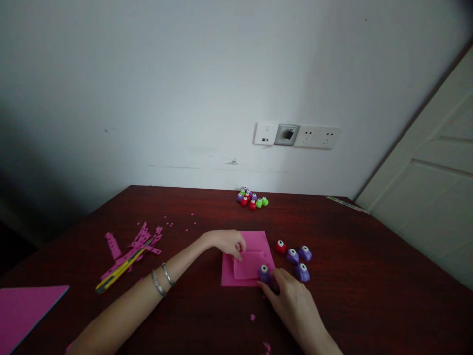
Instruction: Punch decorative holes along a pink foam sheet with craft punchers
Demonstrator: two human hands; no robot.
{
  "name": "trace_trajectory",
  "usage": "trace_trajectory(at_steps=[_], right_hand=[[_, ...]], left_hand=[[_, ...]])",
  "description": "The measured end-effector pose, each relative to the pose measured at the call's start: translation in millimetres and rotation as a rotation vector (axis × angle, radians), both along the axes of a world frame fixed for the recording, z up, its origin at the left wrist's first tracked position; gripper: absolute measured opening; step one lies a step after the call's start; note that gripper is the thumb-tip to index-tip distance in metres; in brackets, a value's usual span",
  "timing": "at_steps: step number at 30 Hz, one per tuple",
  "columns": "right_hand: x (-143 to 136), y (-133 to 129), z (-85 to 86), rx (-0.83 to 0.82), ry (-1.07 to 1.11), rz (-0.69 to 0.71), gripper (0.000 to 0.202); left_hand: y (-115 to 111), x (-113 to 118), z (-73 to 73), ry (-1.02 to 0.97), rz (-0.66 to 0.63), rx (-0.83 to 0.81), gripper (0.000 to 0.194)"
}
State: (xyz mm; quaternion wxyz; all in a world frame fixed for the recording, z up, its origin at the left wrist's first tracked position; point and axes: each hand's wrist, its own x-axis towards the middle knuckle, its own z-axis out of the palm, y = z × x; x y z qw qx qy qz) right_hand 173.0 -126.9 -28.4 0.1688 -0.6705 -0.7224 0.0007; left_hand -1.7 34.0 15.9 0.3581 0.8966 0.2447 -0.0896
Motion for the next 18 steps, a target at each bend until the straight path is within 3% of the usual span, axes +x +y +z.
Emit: trace_trajectory(at_steps=[5,10,18], right_hand=[[2.1,1.1,-2.3,-0.026,0.026,-0.014,0.019],[4.9,2.7,-1.6,-0.075,0.144,-0.008,0.02],[17.9,9.7,18.6,-0.265,0.577,0.044,0.015]], left_hand=[[-10.9,2.2,7.5,0.083,0.018,0.22,0.015],[-19.4,2.6,13.2,0.069,0.065,0.432,0.037],[-24.4,5.9,23.2,-0.103,0.025,0.35,0.018]])
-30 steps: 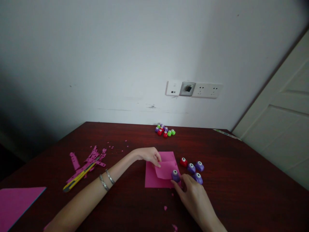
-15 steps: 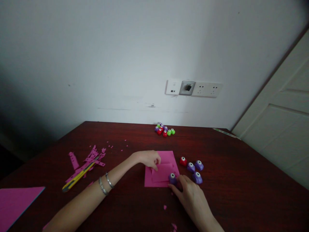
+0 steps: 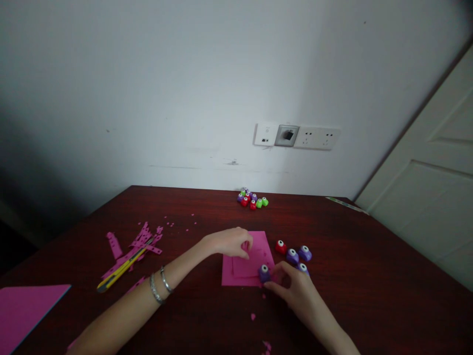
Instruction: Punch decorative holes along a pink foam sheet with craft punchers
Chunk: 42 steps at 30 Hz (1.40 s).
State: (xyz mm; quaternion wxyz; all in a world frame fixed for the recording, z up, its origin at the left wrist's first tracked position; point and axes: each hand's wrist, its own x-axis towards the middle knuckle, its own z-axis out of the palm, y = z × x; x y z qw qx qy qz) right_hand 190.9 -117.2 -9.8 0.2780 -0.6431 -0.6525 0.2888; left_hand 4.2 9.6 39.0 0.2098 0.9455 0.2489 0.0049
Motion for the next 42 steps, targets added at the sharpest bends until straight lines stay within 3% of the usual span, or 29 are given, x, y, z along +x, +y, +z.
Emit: trace_trajectory(at_steps=[7,11,14,22,30,36,40,42], right_hand=[[9.5,7.8,3.6,-0.185,0.324,0.071,0.026],[14.5,13.2,5.2,-0.185,0.255,0.139,0.033],[16.5,18.2,6.9,-0.171,0.185,0.175,0.035],[14.5,24.8,6.5,-0.209,0.175,0.244,0.03],[13.8,25.3,3.5,-0.207,0.178,0.227,0.028],[17.8,28.3,6.0,-0.196,0.209,0.196,0.025],[18.8,35.5,13.8,-0.279,0.221,0.152,0.025],[16.6,38.1,16.7,-0.345,0.271,0.137,0.029]], left_hand=[[-1.3,1.1,-0.8,-0.033,-0.039,-0.119,0.011],[-1.3,5.0,-9.6,-0.022,-0.085,-0.048,0.02],[-2.1,9.0,-17.5,-0.037,-0.111,-0.092,0.016],[-2.6,10.6,-22.4,-0.029,-0.044,-0.141,0.024],[-1.3,11.0,-24.9,-0.033,-0.027,-0.188,0.035],[-1.4,11.6,-19.4,-0.105,-0.003,-0.202,0.022],[-4.9,13.5,-10.5,-0.228,0.119,-0.214,0.007],[-8.0,15.3,-9.2,-0.269,0.177,-0.312,0.008]])
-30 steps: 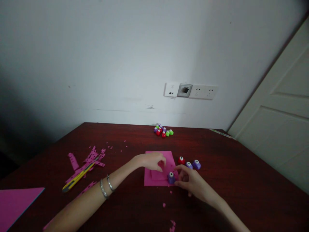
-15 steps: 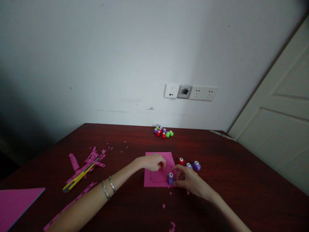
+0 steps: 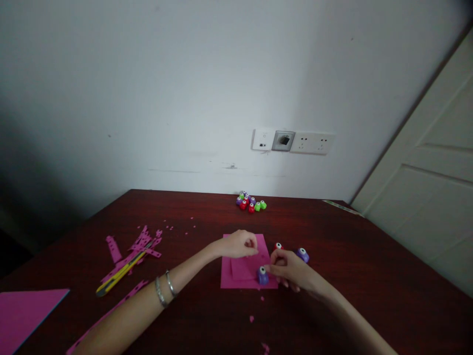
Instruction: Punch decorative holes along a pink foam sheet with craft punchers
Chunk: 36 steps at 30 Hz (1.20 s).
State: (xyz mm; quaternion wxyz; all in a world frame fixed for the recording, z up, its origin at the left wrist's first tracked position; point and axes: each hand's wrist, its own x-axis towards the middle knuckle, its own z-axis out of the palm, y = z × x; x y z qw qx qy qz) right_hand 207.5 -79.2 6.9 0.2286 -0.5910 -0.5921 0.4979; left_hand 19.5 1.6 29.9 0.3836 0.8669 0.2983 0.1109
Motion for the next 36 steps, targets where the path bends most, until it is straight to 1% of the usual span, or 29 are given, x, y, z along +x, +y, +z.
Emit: trace_trajectory(at_steps=[3,5,8,10,16,20,26,30,36], right_hand=[[-5.0,1.7,-1.4,-0.076,0.085,-0.038,0.032],[-7.6,2.5,-6.4,-0.103,0.116,-0.04,0.033],[-9.3,4.2,-14.3,-0.126,0.139,-0.029,0.033],[-9.6,4.9,-16.3,-0.152,0.142,-0.037,0.032],[-11.0,4.0,-12.4,-0.204,0.209,-0.066,0.026],[-11.7,4.8,-15.1,-0.221,0.226,-0.061,0.027],[-11.7,8.3,-20.6,-0.244,0.188,-0.042,0.03],[-12.2,11.7,-20.3,-0.256,0.188,-0.02,0.033],[-12.8,14.9,-19.9,-0.272,0.217,-0.003,0.028]], left_hand=[[-3.5,3.0,-4.3,-0.016,0.002,-0.27,0.026],[-3.6,4.4,-8.9,-0.016,-0.023,-0.397,0.033],[-1.6,5.5,-14.4,-0.007,-0.054,-0.463,0.039],[-0.4,6.5,-17.4,0.0,-0.054,-0.503,0.042],[-3.4,12.1,-29.9,0.005,-0.012,-0.685,0.051],[-5.9,14.0,-32.6,-0.007,0.025,-0.73,0.054],[-4.9,15.6,-31.6,0.1,0.073,-0.716,0.049],[-1.1,16.1,-33.1,0.126,0.046,-0.748,0.048],[5.1,17.4,-32.4,0.176,0.035,-0.81,0.05]])
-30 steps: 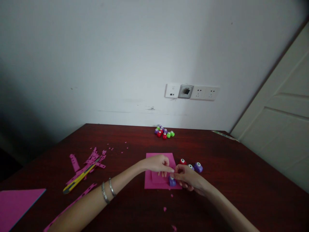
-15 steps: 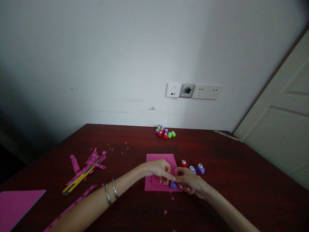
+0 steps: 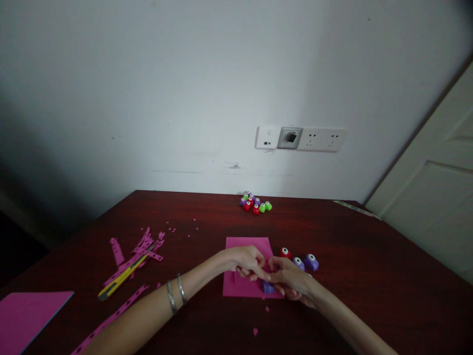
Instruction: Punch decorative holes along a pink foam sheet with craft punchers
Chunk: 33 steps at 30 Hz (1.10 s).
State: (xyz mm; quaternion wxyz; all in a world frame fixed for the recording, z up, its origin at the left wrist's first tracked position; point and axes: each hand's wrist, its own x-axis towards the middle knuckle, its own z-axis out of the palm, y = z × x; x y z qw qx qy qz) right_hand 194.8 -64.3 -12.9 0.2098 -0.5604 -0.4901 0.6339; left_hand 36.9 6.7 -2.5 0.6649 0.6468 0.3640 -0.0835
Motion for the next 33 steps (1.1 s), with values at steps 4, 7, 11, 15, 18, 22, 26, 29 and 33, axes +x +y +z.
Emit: trace_trajectory(at_steps=[4,7,11,15,18,22,26,29,33], right_hand=[[1.1,0.5,-2.7,0.004,0.023,0.007,0.03],[1.1,1.0,-4.6,0.003,0.029,0.004,0.03],[-1.0,1.1,-4.7,0.003,0.026,0.007,0.029],[-2.0,-1.8,-1.8,0.082,-0.012,-0.006,0.035],[-0.7,-4.9,-0.3,0.159,-0.08,0.011,0.036],[0.1,-8.8,-1.3,0.271,-0.223,0.002,0.032],[-1.7,-13.9,-1.5,0.408,-0.345,-0.047,0.031],[-4.1,-19.9,1.5,0.538,-0.503,-0.112,0.035],[-7.5,-31.0,6.7,0.701,-0.664,-0.141,0.038]], left_hand=[[1.4,0.7,0.4,0.013,-0.013,-0.025,0.05],[0.9,0.6,0.9,0.032,-0.028,-0.015,0.05],[-1.7,0.2,1.8,0.018,-0.024,0.015,0.048],[-6.5,0.2,1.9,-0.01,-0.02,0.15,0.044],[-11.4,1.0,5.3,-0.058,-0.034,0.262,0.04],[-15.7,0.1,21.5,-0.093,-0.053,0.408,0.033],[-14.2,-9.1,37.8,-0.079,0.01,0.788,0.023],[-13.7,-20.3,37.2,-0.037,0.072,0.979,0.01],[-21.7,-32.9,27.2,-0.044,-0.062,1.097,0.013]])
